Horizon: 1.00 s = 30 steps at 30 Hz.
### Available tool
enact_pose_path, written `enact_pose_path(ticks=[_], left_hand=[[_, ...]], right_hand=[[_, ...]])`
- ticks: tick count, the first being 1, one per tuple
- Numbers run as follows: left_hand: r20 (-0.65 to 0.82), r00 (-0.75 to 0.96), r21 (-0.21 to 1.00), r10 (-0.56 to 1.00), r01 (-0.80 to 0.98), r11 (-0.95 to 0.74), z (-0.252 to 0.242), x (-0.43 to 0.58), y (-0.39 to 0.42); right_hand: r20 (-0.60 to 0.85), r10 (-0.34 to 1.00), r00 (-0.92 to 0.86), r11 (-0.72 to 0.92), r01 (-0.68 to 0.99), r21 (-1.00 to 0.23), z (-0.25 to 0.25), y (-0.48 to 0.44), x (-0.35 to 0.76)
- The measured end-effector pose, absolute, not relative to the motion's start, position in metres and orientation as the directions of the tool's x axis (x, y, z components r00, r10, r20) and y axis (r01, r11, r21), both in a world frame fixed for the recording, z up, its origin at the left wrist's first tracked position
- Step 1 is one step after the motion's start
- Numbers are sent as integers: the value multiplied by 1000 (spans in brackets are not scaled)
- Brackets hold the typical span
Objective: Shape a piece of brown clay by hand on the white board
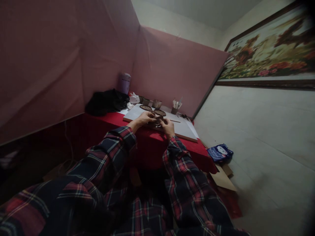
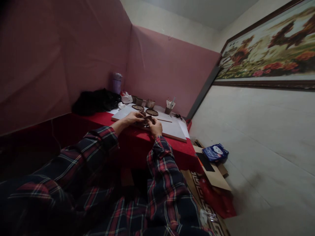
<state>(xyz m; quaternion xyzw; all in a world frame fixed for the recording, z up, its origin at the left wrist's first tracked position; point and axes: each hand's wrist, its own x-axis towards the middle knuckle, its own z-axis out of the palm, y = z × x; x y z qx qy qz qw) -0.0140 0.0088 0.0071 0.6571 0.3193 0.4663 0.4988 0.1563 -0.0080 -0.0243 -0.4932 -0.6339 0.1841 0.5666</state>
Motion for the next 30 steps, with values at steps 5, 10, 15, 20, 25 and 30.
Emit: enact_pose_path(ticks=[5, 10, 15, 20, 25, 30], left_hand=[[350, 369, 928, 861, -13, -372, 5, -12, 14], [381, 333, 915, 863, 0, -404, 2, -11, 22], [418, 301, 897, 857, 17, -443, -1, -11, 27], [430, 290, 887, 855, 41, -461, 1, -11, 27], [445, 304, 869, 842, 79, -488, 4, -10, 22], [447, 296, 864, 844, 100, -493, 3, -10, 22]], right_hand=[[526, 837, 150, 436, 397, -807, -26, -5, 156], [482, 860, 168, 394, 380, -836, -27, -4, 156], [536, 831, 151, 428, 443, -788, -24, -7, 155], [554, 816, 166, 412, 504, -759, -23, -10, 155], [560, 808, 184, 392, 542, -743, -22, -11, 155], [551, 810, 200, 364, 565, -740, -20, -13, 154]])
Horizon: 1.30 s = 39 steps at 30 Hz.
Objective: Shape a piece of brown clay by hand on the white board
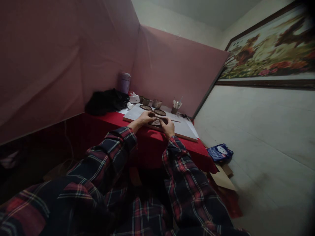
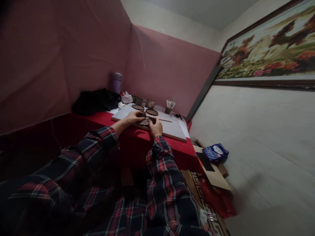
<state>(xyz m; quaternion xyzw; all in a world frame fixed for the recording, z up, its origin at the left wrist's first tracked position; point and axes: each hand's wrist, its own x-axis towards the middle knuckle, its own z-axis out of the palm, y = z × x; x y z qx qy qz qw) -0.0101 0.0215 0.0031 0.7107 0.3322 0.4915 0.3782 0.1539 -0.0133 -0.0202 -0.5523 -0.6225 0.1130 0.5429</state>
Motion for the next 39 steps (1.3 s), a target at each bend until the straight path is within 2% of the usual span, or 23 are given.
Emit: enact_pose_path(ticks=[9, 16, 24, 39], left_hand=[[452, 304, 856, 839, 117, -504, 1, -10, 22], [507, 322, 773, 800, 241, -587, 2, -9, 18], [519, 340, 751, 784, 256, -609, 1, -11, 18], [488, 359, 714, 796, 360, -600, -1, -12, 20]], right_hand=[[551, 808, 206, 350, 584, -732, -20, -13, 155], [553, 811, 192, 359, 583, -729, -20, -13, 155], [546, 819, 174, 339, 622, -706, -19, -15, 155], [540, 823, 175, 328, 629, -704, -20, -16, 155]])
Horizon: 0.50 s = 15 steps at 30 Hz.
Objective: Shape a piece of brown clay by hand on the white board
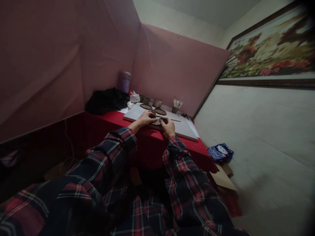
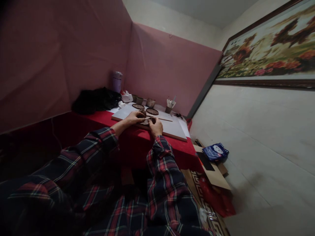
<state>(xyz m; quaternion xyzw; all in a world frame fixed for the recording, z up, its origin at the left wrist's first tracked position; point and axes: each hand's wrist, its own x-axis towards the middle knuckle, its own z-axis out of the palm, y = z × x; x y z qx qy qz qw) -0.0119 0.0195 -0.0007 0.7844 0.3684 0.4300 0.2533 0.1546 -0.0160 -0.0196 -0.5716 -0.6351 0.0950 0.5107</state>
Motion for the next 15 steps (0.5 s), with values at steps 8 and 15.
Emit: enact_pose_path(ticks=[8, 15], left_hand=[[475, 322, 649, 819, 500, -573, -3, -9, 16], [476, 315, 662, 821, 486, -570, -1, -9, 12]], right_hand=[[538, 825, 173, 337, 613, -714, -21, -13, 156], [540, 825, 165, 343, 614, -711, -22, -11, 156]])
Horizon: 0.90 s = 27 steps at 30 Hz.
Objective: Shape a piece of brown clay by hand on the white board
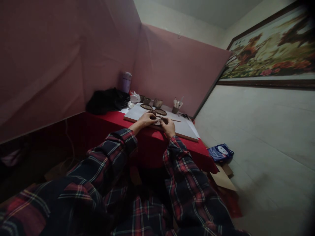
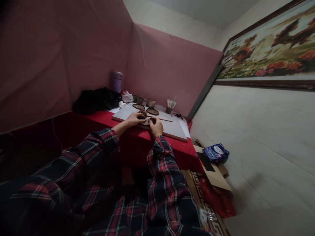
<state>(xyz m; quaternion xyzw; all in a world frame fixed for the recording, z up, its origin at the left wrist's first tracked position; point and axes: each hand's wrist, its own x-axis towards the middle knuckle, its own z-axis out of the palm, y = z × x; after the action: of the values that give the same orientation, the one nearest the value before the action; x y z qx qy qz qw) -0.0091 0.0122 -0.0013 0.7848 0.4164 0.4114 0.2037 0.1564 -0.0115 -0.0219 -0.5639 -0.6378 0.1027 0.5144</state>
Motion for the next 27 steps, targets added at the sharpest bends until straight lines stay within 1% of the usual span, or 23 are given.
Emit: enact_pose_path(ticks=[14, 21, 27], left_hand=[[457, 319, 659, 830, 506, -557, -2, -9, 14], [452, 284, 601, 845, 604, -524, -5, -7, 10], [431, 286, 613, 856, 604, -510, -1, -7, 4]], right_hand=[[528, 833, 166, 335, 608, -720, -21, -12, 156], [524, 836, 165, 323, 623, -712, -19, -14, 155], [537, 829, 160, 342, 614, -711, -20, -12, 156]])
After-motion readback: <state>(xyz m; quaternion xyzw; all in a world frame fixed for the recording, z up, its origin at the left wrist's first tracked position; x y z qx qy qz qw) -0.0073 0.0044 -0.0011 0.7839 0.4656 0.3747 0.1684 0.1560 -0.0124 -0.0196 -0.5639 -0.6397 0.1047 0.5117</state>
